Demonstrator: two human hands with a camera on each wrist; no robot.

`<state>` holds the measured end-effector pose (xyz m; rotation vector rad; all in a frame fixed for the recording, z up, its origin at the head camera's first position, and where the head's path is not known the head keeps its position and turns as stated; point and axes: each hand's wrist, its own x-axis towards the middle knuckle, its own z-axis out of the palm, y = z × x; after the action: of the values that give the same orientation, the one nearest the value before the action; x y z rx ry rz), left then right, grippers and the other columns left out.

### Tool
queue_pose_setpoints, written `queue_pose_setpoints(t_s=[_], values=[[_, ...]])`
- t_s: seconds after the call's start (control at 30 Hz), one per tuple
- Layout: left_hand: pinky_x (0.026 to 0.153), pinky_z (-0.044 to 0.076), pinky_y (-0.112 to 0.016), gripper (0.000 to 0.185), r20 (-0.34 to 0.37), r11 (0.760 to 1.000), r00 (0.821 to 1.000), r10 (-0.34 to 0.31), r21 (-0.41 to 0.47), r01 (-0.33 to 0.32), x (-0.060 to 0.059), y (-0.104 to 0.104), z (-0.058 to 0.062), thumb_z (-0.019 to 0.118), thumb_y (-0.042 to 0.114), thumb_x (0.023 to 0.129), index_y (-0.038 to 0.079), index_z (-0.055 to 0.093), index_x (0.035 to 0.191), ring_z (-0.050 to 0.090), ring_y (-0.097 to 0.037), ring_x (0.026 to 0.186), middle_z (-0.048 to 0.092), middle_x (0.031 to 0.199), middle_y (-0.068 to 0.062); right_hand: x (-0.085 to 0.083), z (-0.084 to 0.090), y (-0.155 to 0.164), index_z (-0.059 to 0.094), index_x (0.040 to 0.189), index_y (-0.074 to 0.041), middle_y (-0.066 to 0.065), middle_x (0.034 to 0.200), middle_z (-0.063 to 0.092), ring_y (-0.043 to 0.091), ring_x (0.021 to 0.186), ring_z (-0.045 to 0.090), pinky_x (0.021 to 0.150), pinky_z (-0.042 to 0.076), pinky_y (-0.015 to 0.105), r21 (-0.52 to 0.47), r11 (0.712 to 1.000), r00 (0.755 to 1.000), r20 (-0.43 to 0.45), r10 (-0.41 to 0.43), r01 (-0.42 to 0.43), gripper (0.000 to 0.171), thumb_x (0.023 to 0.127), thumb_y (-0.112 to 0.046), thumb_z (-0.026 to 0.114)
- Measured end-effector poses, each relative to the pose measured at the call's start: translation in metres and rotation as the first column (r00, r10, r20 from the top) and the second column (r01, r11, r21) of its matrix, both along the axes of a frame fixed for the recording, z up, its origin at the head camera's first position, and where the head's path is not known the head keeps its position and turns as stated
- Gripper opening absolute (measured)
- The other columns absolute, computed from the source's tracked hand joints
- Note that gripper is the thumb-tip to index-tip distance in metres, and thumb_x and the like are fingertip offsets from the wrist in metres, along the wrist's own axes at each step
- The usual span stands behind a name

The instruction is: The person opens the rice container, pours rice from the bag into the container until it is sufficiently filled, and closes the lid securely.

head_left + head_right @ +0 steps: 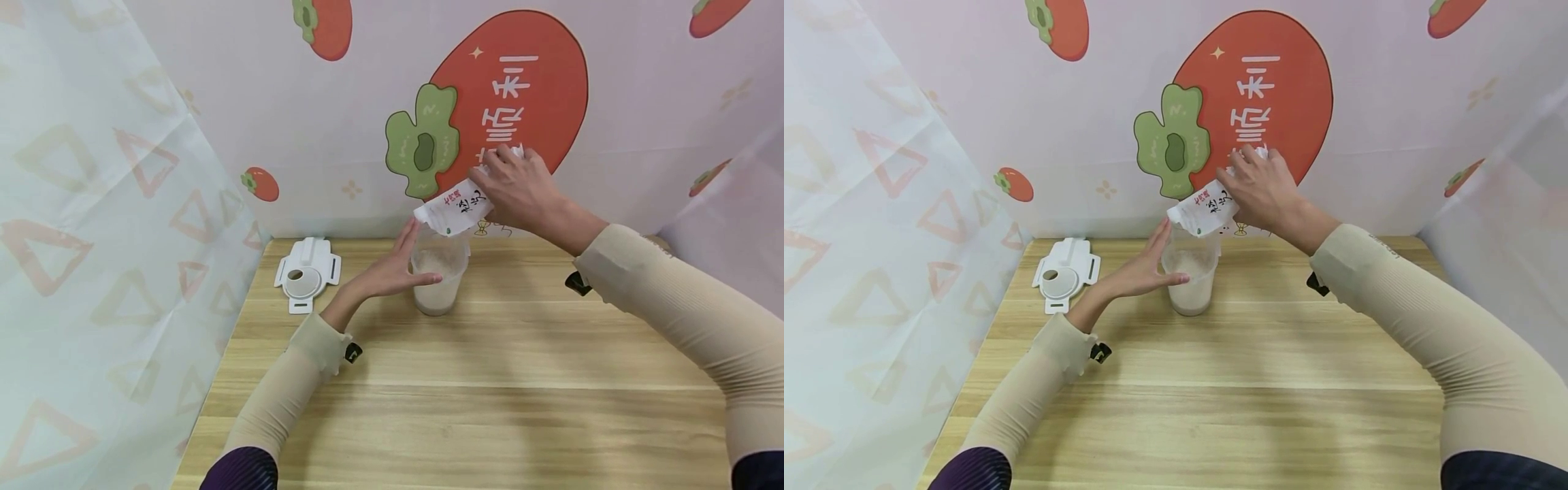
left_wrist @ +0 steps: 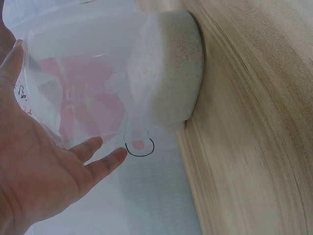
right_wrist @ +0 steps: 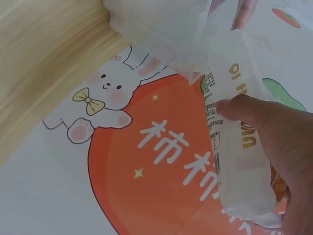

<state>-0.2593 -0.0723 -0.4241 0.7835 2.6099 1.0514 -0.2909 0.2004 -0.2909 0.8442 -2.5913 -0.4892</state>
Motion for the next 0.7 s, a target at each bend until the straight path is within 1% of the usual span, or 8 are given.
queue_pose_setpoints(t_s=[0.13,0.3,0.4,0.57,0.7], values=[[0.121,0.038,-0.057,0.122,-0.003,1.0,1.0,0.001,0.0,-0.001,0.0,0.0,-0.001,0.072,0.065,0.091,0.03,-0.015,0.169,0.022,-0.03,0.161,-0.024,0.173,0.019,0.0,-0.002,0.003,0.057,0.138,-0.009,0.027,0.13,0.06,0.047,0.119,0.054,0.082,0.058,0.064,-0.04,0.998,0.995,0.091,-0.034,0.038,0.078,0.075,-0.037,0.094],[0.12,0.04,-0.057,0.123,-0.013,1.0,1.0,-0.004,-0.001,0.004,0.0,0.001,-0.001,0.072,0.066,0.091,0.028,-0.014,0.169,0.022,-0.031,0.161,-0.02,0.177,0.009,-0.001,-0.006,0.008,0.055,0.149,-0.011,0.026,0.14,0.057,0.048,0.126,0.051,0.085,0.057,0.067,-0.09,0.991,0.978,0.191,-0.08,0.099,0.085,0.077,-0.04,0.091],[0.12,0.04,-0.057,0.123,-0.016,1.0,1.0,-0.005,0.001,0.005,-0.001,0.001,-0.002,0.073,0.065,0.091,0.028,-0.015,0.169,0.021,-0.031,0.161,-0.018,0.178,0.005,-0.002,-0.009,0.011,0.054,0.15,-0.013,0.026,0.142,0.057,0.047,0.128,0.05,0.083,0.058,0.066,-0.108,0.987,0.972,0.216,-0.092,0.118,0.086,0.078,-0.043,0.09],[0.12,0.04,-0.057,0.123,-0.009,1.0,1.0,-0.004,0.002,0.004,-0.001,0.0,-0.002,0.073,0.065,0.091,0.029,-0.016,0.169,0.02,-0.03,0.162,-0.019,0.178,0.006,-0.004,-0.012,0.015,0.053,0.151,-0.015,0.025,0.139,0.059,0.045,0.123,0.052,0.076,0.059,0.063,-0.129,0.985,0.967,0.24,-0.085,0.118,0.085,0.08,-0.049,0.086],[0.121,0.039,-0.056,0.123,-0.011,1.0,1.0,-0.005,-0.005,0.005,-0.001,0.0,-0.001,0.072,0.065,0.091,0.027,-0.016,0.169,0.02,-0.031,0.162,-0.019,0.178,0.005,-0.003,-0.015,0.017,0.052,0.153,-0.015,0.026,0.14,0.059,0.046,0.119,0.055,0.074,0.06,0.062,-0.141,0.981,0.957,0.276,-0.087,0.13,0.087,0.081,-0.052,0.085]])
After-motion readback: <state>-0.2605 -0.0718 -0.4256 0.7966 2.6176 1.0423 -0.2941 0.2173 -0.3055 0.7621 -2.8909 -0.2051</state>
